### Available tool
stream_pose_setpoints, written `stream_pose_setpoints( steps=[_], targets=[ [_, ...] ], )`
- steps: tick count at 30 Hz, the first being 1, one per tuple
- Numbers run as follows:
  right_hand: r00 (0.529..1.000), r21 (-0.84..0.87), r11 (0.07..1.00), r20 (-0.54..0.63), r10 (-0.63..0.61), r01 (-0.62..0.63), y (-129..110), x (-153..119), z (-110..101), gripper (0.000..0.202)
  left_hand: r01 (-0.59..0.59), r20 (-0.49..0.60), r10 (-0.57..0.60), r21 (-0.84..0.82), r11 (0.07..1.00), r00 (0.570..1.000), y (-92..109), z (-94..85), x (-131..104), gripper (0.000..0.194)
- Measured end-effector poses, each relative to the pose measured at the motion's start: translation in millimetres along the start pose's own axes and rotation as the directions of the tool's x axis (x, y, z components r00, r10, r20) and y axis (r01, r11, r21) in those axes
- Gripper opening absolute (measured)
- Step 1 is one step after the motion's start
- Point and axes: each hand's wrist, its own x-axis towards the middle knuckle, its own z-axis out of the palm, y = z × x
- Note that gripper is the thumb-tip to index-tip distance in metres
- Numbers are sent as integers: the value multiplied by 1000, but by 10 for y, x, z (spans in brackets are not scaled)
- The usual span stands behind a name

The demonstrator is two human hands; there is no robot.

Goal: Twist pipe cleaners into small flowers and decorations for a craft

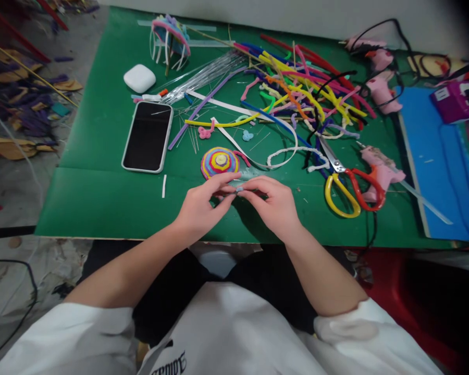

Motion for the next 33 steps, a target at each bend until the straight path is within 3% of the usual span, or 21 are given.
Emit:
stream_pose_setpoints(
  steps=[8, 11, 14, 18, 21, 24, 28, 33],
  targets=[
    [993, -165, 980, -24, -117, 111, -21, 27, -168, 11, 4, -18, -5, -55, 998, 1000, 48, 38, 3, 27],
    [989, -152, 987, -133, -67, 46, 25, 69, -297, 8, -48, -33, 47, -29, 998, 998, 82, 43, 10, 26],
    [951, 8, 999, -307, 38, -38, 142, 118, -509, 9, -118, -30, 120, 57, 991, 992, 98, 52, 10, 27],
    [890, 202, 979, -445, 98, -7, 308, 154, -822, 13, -275, 126, 247, 305, 912, 961, 44, 156, 3, 21],
    [842, 221, 974, -533, 86, 41, 351, 142, -993, 14, -493, 305, 394, 405, 770, 867, 1, 306, 10, 23],
    [810, 203, 977, -582, 65, 67, 341, 117, -1092, 18, -620, 425, 454, 474, 625, 783, 29, 457, 51, 28],
    [806, 191, 978, -590, 44, 86, 335, 101, -1167, 24, -629, 513, 369, 574, 525, 775, 119, 582, 127, 41],
    [816, 160, 983, -577, 16, 94, 328, 91, -1231, 29, -615, 527, 325, 607, 503, 785, 115, 637, 204, 42]
  ],
)
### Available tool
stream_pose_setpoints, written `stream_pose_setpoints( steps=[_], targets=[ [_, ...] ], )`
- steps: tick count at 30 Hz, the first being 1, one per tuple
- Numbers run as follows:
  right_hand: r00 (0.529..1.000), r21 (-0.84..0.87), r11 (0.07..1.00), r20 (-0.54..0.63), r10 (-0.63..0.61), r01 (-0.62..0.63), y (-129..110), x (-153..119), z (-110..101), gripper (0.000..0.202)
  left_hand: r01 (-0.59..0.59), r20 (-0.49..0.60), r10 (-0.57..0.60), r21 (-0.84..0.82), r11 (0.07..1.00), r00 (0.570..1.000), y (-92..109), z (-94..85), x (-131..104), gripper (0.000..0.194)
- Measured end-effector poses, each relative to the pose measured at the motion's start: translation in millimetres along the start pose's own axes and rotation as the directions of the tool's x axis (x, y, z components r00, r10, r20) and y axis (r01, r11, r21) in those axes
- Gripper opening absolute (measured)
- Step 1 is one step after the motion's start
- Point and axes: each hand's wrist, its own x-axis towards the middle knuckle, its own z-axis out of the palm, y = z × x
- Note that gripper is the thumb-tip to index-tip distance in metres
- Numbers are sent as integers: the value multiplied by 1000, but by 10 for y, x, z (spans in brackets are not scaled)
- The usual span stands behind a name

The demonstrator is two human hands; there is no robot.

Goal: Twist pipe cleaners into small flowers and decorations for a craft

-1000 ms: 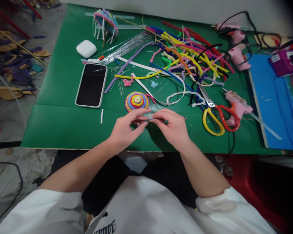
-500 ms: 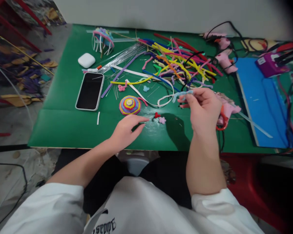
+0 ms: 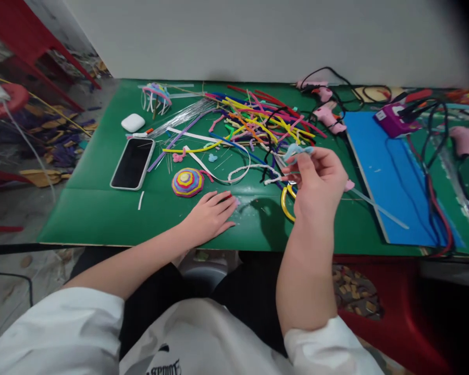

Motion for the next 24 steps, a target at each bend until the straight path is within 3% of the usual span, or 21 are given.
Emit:
stream_pose_setpoints(
  steps=[5, 10, 15, 19, 21, 24],
  targets=[
    [998, 52, 997, 38, 52, -54, -54, 10, -40, 27, 16, -72, -14, 32, 999, 997, -81, 60, 142, 22],
    [987, 152, 975, 33, 159, -162, -75, 30, -57, 22, 26, -57, -26, -10, 1000, 998, -91, 73, 268, 21],
    [972, 202, 951, 47, 229, -234, -58, 47, -35, 21, 117, -156, -143, -168, 979, 977, -159, -129, 390, 29],
    [958, 272, 919, 56, 280, -284, -53, 60, -16, 21, 206, -311, -325, -361, 910, 893, -160, -416, 666, 24],
    [951, 321, 898, 35, 307, -302, -57, 64, -6, 21, 189, -235, -339, -492, 850, 911, -94, -480, 830, 24],
    [936, 402, 857, -1, 352, -322, -52, 59, 16, 22, 126, -164, -326, -694, 709, 931, 22, -396, 1002, 32]
  ],
)
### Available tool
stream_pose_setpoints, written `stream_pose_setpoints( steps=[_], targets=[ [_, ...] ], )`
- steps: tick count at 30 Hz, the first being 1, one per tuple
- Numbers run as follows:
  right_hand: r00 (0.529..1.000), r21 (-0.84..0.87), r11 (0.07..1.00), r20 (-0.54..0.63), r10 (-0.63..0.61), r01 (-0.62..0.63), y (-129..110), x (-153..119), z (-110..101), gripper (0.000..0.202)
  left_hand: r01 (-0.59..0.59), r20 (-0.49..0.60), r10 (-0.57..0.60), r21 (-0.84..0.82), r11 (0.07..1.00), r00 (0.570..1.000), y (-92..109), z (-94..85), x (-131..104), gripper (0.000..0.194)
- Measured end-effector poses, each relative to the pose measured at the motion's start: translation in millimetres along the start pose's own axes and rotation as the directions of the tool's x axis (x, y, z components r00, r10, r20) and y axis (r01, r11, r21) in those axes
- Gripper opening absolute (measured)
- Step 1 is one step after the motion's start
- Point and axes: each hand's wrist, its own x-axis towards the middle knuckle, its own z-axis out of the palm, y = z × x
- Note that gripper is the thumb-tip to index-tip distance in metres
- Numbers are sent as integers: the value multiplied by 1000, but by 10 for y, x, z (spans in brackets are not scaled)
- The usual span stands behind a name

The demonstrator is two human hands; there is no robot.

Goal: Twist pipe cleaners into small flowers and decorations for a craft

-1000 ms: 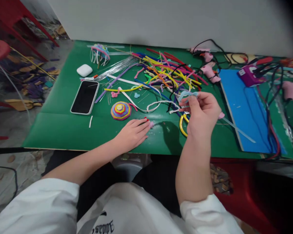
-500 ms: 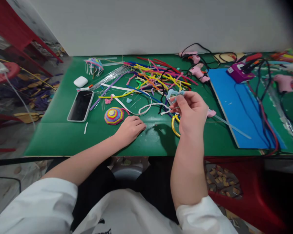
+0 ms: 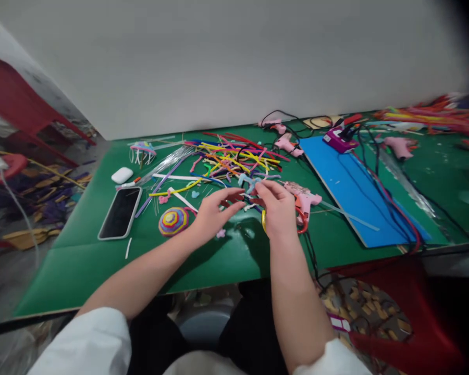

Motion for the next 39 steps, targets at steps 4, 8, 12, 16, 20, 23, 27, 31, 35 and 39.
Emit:
stream_pose_setpoints(
  steps=[4, 8, 12, 16, 20, 23, 27, 31, 35, 39],
  targets=[
    [998, 15, 999, 35, 44, -45, 69, -10, 9, 23, 65, -149, -104, -248, 966, 983, -174, 226, -49, 35],
    [993, -98, 994, 105, 51, -40, 137, -12, 5, 20, 124, -187, -196, -342, 932, 963, -319, 259, -150, 37],
    [982, -219, 976, 179, 63, -23, 152, -4, 39, 18, 120, -254, -214, -340, 933, 943, -303, 173, -103, 28],
    [977, -281, 960, 204, 59, 1, 118, -12, 70, 20, 121, -213, -194, -316, 941, 958, -263, 86, -5, 22],
    [972, -363, 930, 232, 31, 57, 62, -33, 60, 18, 114, -170, -162, -258, 959, 972, -248, 25, -4, 20],
    [968, -411, 903, 250, -16, 122, 9, -64, 57, 15, 87, -175, -132, -243, 966, 976, -192, -7, -38, 18],
    [969, -411, 890, 220, -112, 196, -51, -111, 76, 12, 41, -177, -99, -305, 952, 979, -79, -33, -57, 37],
    [971, -325, 932, 224, -88, 160, -60, -129, 98, 12, -62, -173, 18, -254, 965, 985, -45, -52, -62, 51],
    [966, -200, 976, 257, -32, 86, -45, -119, 97, 13, -168, -161, 139, -184, 968, 977, -61, -71, -73, 58],
    [967, -150, 988, 254, 4, 36, -43, -108, 77, 14, -173, -142, 145, -211, 962, 979, -38, -114, -70, 61]
  ],
)
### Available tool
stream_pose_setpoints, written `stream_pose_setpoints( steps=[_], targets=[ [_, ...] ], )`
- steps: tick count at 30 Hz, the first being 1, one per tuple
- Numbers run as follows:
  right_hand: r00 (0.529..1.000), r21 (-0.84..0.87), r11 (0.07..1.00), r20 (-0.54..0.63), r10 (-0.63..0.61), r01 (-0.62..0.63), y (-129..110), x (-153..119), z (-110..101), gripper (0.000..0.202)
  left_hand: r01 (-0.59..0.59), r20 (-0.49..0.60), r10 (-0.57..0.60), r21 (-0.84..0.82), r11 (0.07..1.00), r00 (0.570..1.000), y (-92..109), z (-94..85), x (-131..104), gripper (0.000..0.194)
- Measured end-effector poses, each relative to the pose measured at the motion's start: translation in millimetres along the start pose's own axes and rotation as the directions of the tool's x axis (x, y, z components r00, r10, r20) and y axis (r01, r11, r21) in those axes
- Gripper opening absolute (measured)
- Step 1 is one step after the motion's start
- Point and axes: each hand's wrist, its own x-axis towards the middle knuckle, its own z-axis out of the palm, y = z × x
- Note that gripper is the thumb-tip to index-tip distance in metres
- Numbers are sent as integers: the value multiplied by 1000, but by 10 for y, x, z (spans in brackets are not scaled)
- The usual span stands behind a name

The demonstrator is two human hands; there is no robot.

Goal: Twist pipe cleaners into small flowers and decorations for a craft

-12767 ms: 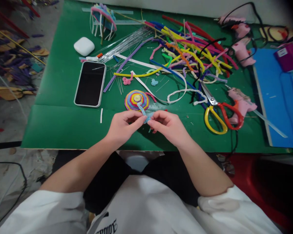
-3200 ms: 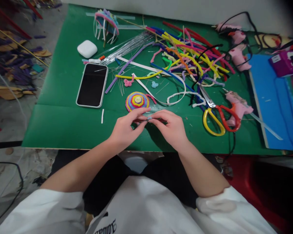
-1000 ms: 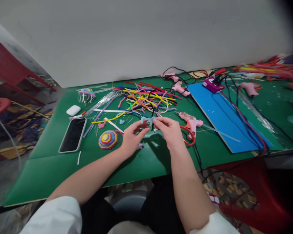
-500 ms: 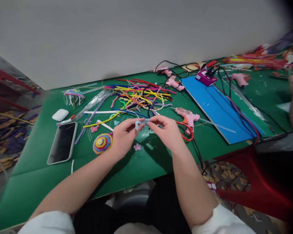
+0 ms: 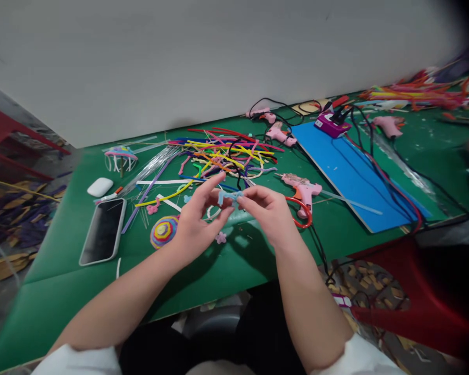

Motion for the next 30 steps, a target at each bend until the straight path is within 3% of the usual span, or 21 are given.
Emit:
stream_pose_setpoints(
  steps=[3, 6, 10, 17, 21, 23, 25, 27, 30],
  targets=[
    [1000, 4, 1000, -11, -6, 6, -2, -2, -6, 14, 78, 20, -77, -31, 996, 997, 36, -35, 21, 50],
    [1000, 1, 1000, 4, -26, 26, -7, -12, 5, 12, 142, -12, -142, 8, 990, 990, 47, -55, 36, 27],
    [998, -32, 998, 21, -62, 62, -30, -32, 21, 10, 76, -89, -68, 87, 993, 994, 30, -55, 46, 8],
    [994, -1, 1000, 104, -17, 17, -69, -19, 18, 11, -96, 11, 95, 125, 988, 995, 33, -110, 101, 16],
    [996, -33, 999, 93, -4, 7, -59, -13, 16, 11, -156, 72, 144, 217, 964, 987, 78, -181, 142, 19],
    [997, -95, 995, 75, -30, 37, -54, -21, 13, 10, -67, 69, 54, 204, 977, 996, 108, -222, 169, 19],
    [995, -181, 979, 48, -84, 91, -53, -31, 9, 8, 117, 57, -126, 139, 983, 990, 134, -264, 205, 20],
    [988, -276, 948, 35, -153, 157, -56, -38, 6, 7, 269, 72, -274, 79, 960, 959, 151, -299, 242, 21],
    [971, -385, 892, 74, -226, 236, -62, -42, 7, 5, 360, 158, -375, 113, 926, 914, 159, -324, 277, 26]
  ],
)
